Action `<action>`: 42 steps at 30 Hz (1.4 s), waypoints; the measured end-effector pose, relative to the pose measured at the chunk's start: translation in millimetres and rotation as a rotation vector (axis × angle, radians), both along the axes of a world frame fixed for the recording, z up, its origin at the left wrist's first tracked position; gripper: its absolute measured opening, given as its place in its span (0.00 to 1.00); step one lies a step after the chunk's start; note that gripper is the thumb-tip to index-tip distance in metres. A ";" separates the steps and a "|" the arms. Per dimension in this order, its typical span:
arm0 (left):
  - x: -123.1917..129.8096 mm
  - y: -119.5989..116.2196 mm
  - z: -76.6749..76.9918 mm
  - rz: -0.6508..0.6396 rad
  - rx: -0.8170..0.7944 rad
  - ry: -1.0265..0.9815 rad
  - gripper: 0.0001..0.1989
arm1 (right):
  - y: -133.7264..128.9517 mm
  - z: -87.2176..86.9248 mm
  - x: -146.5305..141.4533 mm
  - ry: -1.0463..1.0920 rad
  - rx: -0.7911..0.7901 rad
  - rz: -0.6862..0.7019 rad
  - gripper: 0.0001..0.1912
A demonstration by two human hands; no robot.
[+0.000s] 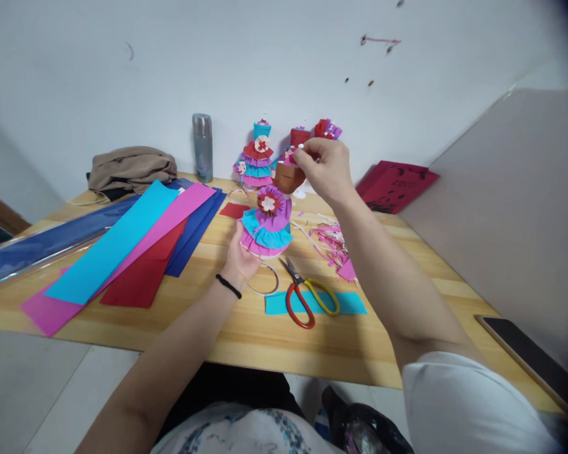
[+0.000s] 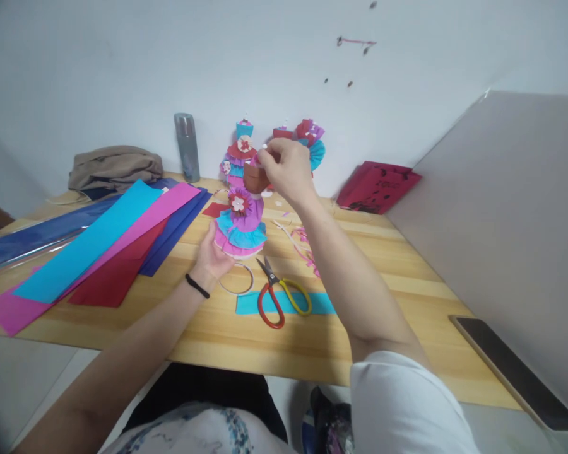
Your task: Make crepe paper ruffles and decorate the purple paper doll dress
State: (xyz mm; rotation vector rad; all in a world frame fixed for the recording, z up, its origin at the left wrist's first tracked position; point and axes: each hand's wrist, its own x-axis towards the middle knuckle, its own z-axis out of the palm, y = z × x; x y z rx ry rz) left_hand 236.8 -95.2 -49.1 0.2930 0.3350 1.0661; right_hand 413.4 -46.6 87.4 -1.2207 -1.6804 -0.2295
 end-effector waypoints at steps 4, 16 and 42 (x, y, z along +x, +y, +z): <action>-0.1 -2.0 4.0 0.049 -0.063 0.029 0.20 | -3.9 9.8 0.1 -0.013 -0.125 0.088 0.18; 13.1 -3.7 1.2 0.079 -0.202 0.060 0.11 | 9.4 5.0 17.0 0.072 -0.188 0.157 0.21; -8.7 44.9 -24.4 -0.098 0.106 0.349 0.20 | 3.7 7.9 38.3 0.152 -0.334 0.415 0.18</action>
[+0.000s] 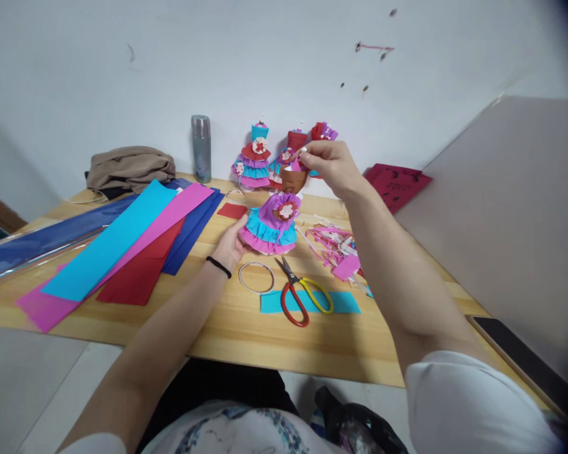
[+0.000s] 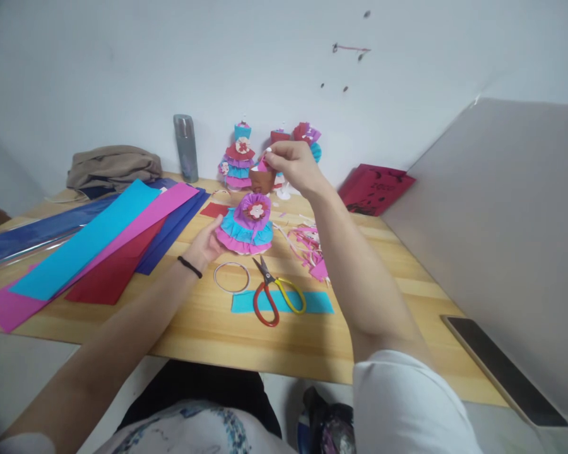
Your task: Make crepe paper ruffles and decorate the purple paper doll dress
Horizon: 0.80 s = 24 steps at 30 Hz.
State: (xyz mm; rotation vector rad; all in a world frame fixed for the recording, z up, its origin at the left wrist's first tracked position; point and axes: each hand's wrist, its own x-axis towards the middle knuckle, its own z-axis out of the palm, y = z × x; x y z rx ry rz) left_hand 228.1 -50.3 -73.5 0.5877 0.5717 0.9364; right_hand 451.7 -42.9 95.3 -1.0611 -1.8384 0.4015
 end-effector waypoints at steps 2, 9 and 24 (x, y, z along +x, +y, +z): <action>-1.5 4.3 -2.7 0.056 -0.004 -0.014 0.18 | -0.8 -0.6 1.1 -0.002 0.000 -0.002 0.19; 0.0 5.3 -4.2 0.207 -0.033 -0.055 0.13 | 0.1 -0.2 0.2 0.000 0.027 -0.007 0.23; -11.2 0.8 41.2 0.489 0.404 0.214 0.17 | -5.3 5.5 -7.6 -0.023 0.001 -0.013 0.18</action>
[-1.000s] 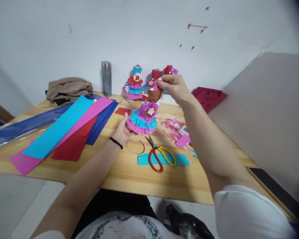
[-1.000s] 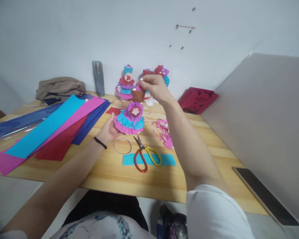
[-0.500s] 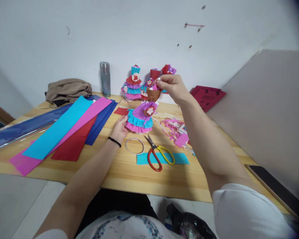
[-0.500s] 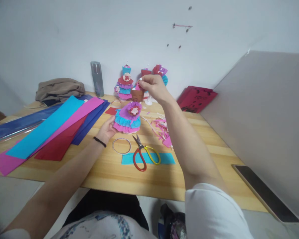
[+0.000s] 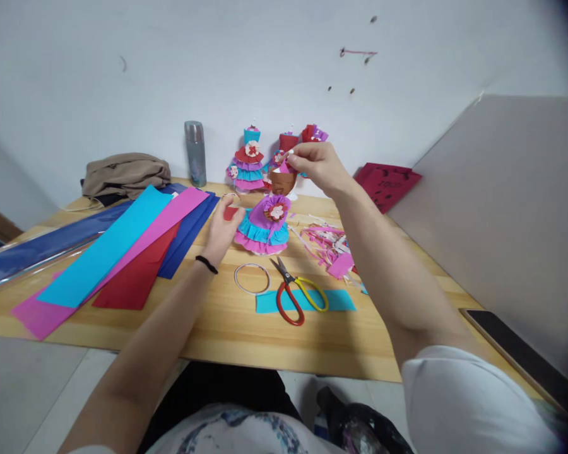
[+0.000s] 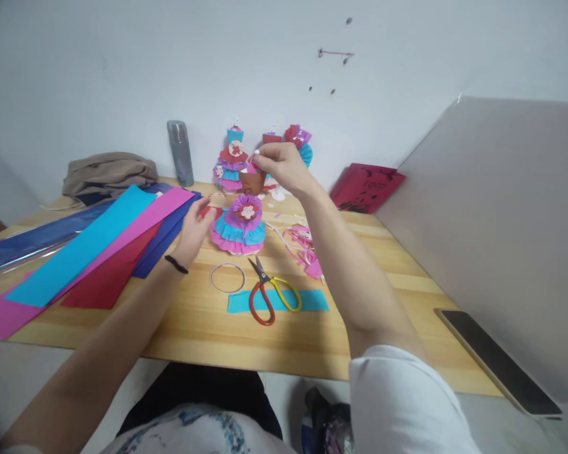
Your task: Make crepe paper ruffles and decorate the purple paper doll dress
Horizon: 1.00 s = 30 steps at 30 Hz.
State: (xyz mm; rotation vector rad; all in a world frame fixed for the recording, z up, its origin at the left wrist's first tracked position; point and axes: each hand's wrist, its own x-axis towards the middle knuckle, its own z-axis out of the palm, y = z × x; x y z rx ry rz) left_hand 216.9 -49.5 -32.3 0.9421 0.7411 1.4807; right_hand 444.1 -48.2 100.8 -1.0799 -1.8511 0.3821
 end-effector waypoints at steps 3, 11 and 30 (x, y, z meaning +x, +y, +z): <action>-1.6 6.0 18.1 -0.215 0.216 0.179 0.32 | 0.8 -0.2 1.0 -0.006 -0.001 0.008 0.17; 1.0 22.1 0.0 -0.405 0.352 0.543 0.21 | 4.9 -3.1 5.7 -0.019 0.025 -0.047 0.18; 24.4 26.3 16.7 -0.506 0.103 0.274 0.28 | -38.4 -83.9 30.5 0.149 -0.225 -0.098 0.31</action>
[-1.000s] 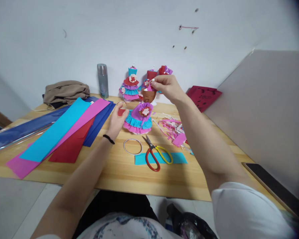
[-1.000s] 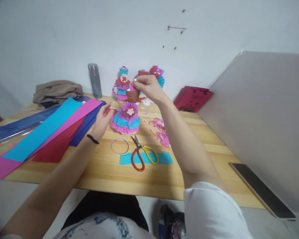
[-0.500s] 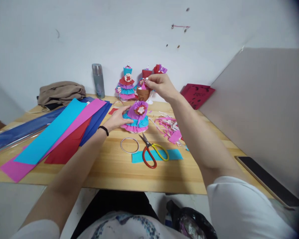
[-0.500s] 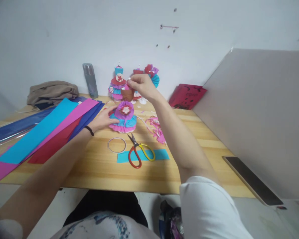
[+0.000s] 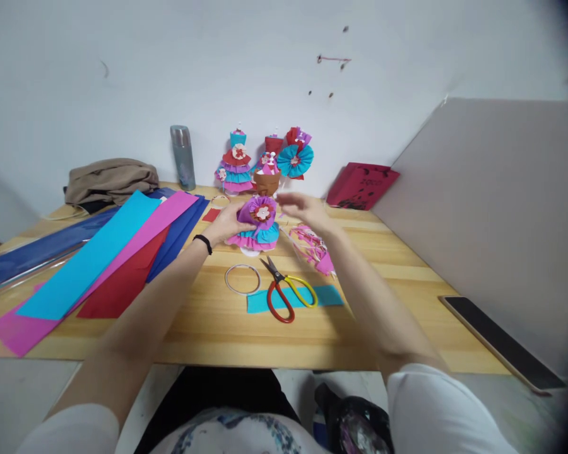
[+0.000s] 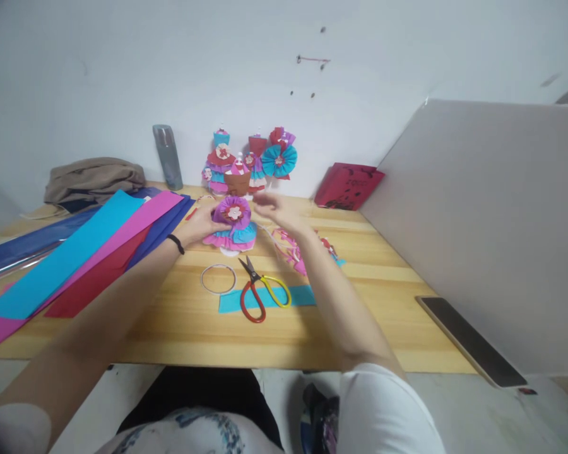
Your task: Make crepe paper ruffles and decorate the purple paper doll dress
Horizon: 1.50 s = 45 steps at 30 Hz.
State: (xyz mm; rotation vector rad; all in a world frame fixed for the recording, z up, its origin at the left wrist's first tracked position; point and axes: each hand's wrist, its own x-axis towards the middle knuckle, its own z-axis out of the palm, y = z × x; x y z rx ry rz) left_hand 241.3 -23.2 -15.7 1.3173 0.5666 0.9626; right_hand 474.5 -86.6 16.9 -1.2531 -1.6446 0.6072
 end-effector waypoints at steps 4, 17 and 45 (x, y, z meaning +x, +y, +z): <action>2.5 1.8 1.8 -0.008 0.019 -0.006 0.28 | -17.2 -42.0 -14.9 -0.031 -0.061 0.121 0.40; -8.8 1.2 9.8 0.020 0.259 0.058 0.28 | -11.6 -55.9 -20.1 0.034 -0.072 0.058 0.35; -21.4 16.2 -13.9 -0.122 0.533 0.379 0.32 | -3.5 -60.8 -12.7 0.074 -0.072 0.171 0.23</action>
